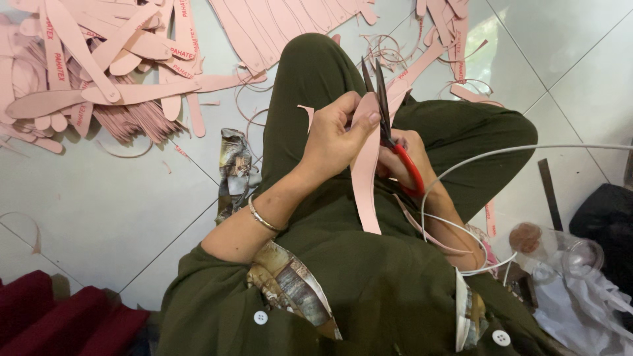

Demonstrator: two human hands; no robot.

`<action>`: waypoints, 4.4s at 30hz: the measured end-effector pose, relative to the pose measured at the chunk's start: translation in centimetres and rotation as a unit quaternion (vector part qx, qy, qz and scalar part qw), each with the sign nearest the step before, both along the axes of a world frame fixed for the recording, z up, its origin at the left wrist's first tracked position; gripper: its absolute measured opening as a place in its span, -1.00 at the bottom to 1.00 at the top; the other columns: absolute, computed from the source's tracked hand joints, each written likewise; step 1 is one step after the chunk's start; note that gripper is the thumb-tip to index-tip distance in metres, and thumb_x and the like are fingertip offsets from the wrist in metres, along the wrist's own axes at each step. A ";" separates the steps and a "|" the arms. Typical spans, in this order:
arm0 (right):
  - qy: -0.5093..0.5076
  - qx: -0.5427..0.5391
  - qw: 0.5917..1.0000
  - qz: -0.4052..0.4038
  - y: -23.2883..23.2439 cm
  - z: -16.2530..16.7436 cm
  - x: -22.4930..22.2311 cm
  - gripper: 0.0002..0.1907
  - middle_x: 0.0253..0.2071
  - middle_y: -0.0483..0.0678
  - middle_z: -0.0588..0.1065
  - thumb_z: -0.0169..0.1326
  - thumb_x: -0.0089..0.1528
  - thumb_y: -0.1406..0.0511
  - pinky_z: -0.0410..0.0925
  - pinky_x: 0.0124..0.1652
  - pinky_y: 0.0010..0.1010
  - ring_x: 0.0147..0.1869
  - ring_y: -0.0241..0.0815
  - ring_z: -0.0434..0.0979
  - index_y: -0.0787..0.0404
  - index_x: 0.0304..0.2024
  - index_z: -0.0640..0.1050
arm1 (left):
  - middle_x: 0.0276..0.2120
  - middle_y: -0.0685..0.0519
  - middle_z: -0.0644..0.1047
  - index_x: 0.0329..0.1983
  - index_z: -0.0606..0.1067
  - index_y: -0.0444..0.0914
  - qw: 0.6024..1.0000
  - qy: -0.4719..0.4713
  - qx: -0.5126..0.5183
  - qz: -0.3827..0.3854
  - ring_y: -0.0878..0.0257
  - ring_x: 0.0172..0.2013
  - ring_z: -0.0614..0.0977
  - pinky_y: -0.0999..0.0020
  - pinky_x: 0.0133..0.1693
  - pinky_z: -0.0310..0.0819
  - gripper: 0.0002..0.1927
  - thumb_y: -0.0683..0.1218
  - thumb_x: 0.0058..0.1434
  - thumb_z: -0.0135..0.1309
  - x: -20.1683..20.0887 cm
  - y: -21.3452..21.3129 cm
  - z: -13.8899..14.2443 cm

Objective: The person sits on the floor and cuts elongated pink strap shapes from a large marked sheet using red-handled scissors, then trims and refines the edges of individual cut straps one at a time, placing finished straps onto a pile on the floor.

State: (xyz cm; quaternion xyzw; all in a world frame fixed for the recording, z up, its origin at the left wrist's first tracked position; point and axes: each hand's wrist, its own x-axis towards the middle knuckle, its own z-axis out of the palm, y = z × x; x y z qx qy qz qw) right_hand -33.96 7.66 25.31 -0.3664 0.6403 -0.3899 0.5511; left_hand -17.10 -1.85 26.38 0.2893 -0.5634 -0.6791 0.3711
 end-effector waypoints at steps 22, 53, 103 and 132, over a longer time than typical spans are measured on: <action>-0.123 -0.083 0.942 -0.301 1.4 -6.8 -18.7 -0.58 -0.51 -0.17 0.31 0.04 0.36 -0.04 0.21 -0.43 -0.42 -0.49 -0.29 0.25 0.16 -0.30 0.49 | -0.07 -0.03 0.49 0.25 0.28 -0.35 0.849 0.121 0.075 0.509 0.12 -0.01 0.53 0.12 0.06 0.52 -0.60 -0.27 0.38 0.06 23.7 -19.5 -7.3; -0.221 -0.102 0.922 -0.301 0.1 -2.9 -18.4 -0.57 -0.24 0.04 0.55 0.00 0.31 -0.05 0.43 -0.14 -0.25 -0.16 -0.04 0.56 0.17 -0.21 0.51 | -0.19 -0.17 0.65 -0.16 0.63 -0.24 0.884 -0.404 -0.223 -0.073 -0.11 -0.11 0.68 0.08 -0.08 0.55 -0.79 -0.10 0.16 0.17 -17.3 -5.1 -3.5; -0.067 -0.213 0.971 -0.090 7.9 5.3 -3.1 -0.94 -0.30 -0.10 0.54 0.15 0.31 0.41 0.38 -0.14 -0.48 -0.19 -0.32 0.52 0.31 -0.21 0.53 | -0.24 0.04 0.61 0.09 0.44 -0.36 0.985 0.042 -0.014 -0.167 0.38 -0.26 0.65 0.41 -0.22 0.61 -0.75 -0.22 0.36 0.03 -3.2 6.5 5.0; -0.038 -0.100 0.994 0.008 6.3 2.0 -2.7 -0.51 0.04 -0.05 0.50 0.15 0.24 0.32 0.35 0.16 -0.40 0.11 -0.26 0.48 0.38 0.19 0.43 | -0.10 0.00 0.53 0.31 0.23 -0.32 0.988 0.103 0.105 -0.053 0.36 -0.18 0.62 0.46 -0.24 0.61 -0.52 -0.32 0.37 0.03 -2.3 3.5 0.4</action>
